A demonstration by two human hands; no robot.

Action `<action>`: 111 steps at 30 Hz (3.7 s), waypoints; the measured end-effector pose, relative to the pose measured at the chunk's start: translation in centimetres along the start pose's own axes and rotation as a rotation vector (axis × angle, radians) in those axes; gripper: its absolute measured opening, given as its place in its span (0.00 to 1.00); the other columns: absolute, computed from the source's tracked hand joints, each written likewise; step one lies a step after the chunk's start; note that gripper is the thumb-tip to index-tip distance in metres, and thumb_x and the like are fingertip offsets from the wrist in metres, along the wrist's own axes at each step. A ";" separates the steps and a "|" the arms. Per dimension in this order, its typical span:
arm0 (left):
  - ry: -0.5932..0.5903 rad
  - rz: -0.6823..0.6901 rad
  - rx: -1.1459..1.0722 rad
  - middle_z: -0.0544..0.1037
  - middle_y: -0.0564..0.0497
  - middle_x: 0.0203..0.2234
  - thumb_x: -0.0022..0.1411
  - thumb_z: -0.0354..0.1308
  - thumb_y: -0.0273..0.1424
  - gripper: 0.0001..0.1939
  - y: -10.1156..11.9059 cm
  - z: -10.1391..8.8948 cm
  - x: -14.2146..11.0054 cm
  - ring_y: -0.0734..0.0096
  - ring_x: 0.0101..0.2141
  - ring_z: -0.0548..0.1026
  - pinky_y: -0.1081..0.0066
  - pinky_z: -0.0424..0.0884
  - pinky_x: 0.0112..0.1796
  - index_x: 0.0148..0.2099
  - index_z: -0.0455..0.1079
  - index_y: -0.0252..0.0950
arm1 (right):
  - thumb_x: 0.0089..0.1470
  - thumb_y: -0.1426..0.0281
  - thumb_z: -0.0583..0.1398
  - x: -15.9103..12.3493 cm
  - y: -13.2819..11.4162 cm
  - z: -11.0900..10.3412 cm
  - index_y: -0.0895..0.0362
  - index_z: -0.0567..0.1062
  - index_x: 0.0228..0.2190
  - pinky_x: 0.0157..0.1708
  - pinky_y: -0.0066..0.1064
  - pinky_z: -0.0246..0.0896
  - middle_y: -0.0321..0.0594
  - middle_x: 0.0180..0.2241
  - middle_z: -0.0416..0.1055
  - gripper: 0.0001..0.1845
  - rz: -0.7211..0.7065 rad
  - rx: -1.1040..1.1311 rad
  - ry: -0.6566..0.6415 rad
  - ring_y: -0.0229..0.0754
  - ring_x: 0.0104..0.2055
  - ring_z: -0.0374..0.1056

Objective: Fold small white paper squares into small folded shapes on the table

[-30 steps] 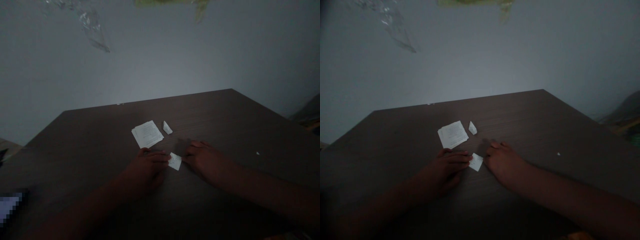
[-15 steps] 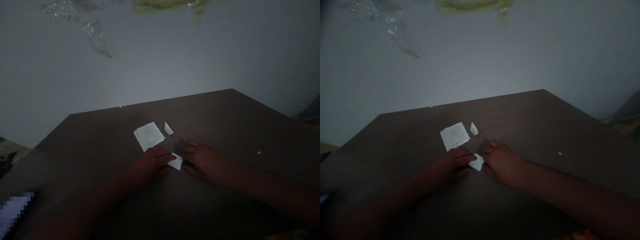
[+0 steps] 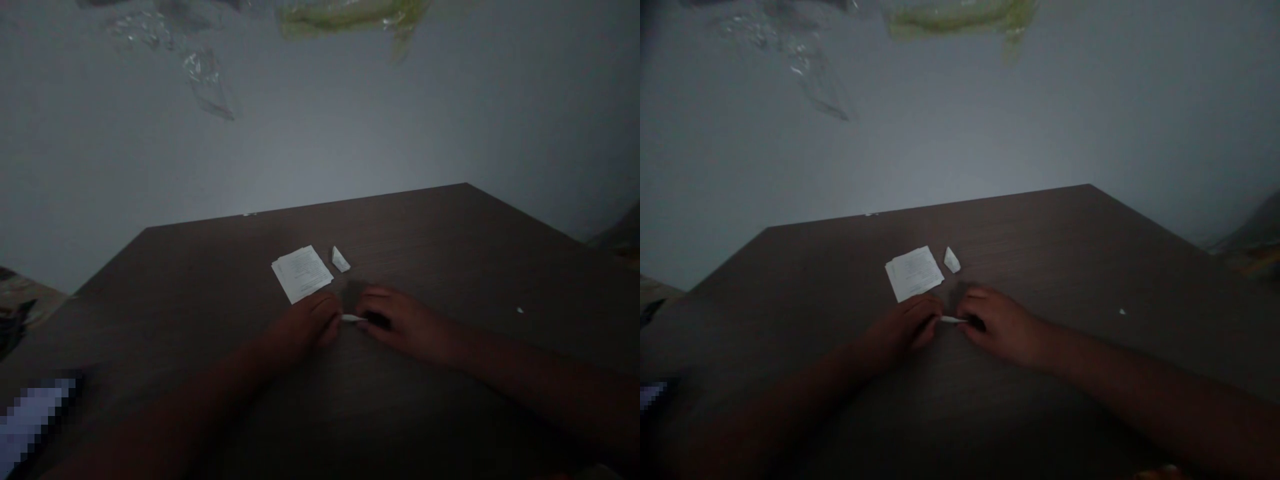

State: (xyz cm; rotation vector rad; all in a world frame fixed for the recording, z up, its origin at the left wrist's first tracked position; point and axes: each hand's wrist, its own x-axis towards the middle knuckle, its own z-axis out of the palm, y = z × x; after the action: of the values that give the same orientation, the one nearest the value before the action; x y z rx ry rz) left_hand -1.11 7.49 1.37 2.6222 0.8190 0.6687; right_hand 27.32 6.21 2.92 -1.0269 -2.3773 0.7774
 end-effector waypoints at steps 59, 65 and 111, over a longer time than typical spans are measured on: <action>0.149 -0.420 -0.518 0.88 0.49 0.37 0.78 0.67 0.41 0.11 2.9 -0.5 0.0 0.61 0.39 0.83 0.64 0.80 0.43 0.47 0.86 0.40 | 0.66 0.50 0.76 0.2 0.1 1.4 0.52 0.90 0.40 0.43 0.38 0.77 0.39 0.36 0.86 0.18 0.230 0.768 0.060 0.45 0.38 0.78; 0.138 -0.372 -0.535 0.86 0.50 0.33 0.78 0.65 0.41 0.13 3.2 -0.8 0.2 0.63 0.36 0.82 0.63 0.79 0.44 0.41 0.83 0.40 | 0.64 0.52 0.77 0.1 0.0 2.1 0.52 0.88 0.40 0.40 0.37 0.76 0.37 0.34 0.82 0.17 0.253 0.883 0.095 0.42 0.34 0.75; 0.220 -0.341 -0.744 0.88 0.48 0.41 0.72 0.70 0.31 0.03 2.8 -0.3 -0.2 0.60 0.42 0.85 0.63 0.79 0.48 0.43 0.86 0.40 | 0.65 0.56 0.79 -0.3 -0.3 1.8 0.51 0.90 0.40 0.45 0.40 0.79 0.39 0.36 0.84 0.13 0.175 0.906 0.165 0.45 0.39 0.80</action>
State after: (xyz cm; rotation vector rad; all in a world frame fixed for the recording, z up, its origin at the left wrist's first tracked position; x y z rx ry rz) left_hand -0.16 5.25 2.72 1.7222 0.8406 0.9467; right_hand 26.33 5.30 1.73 -0.8361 -1.5036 1.5531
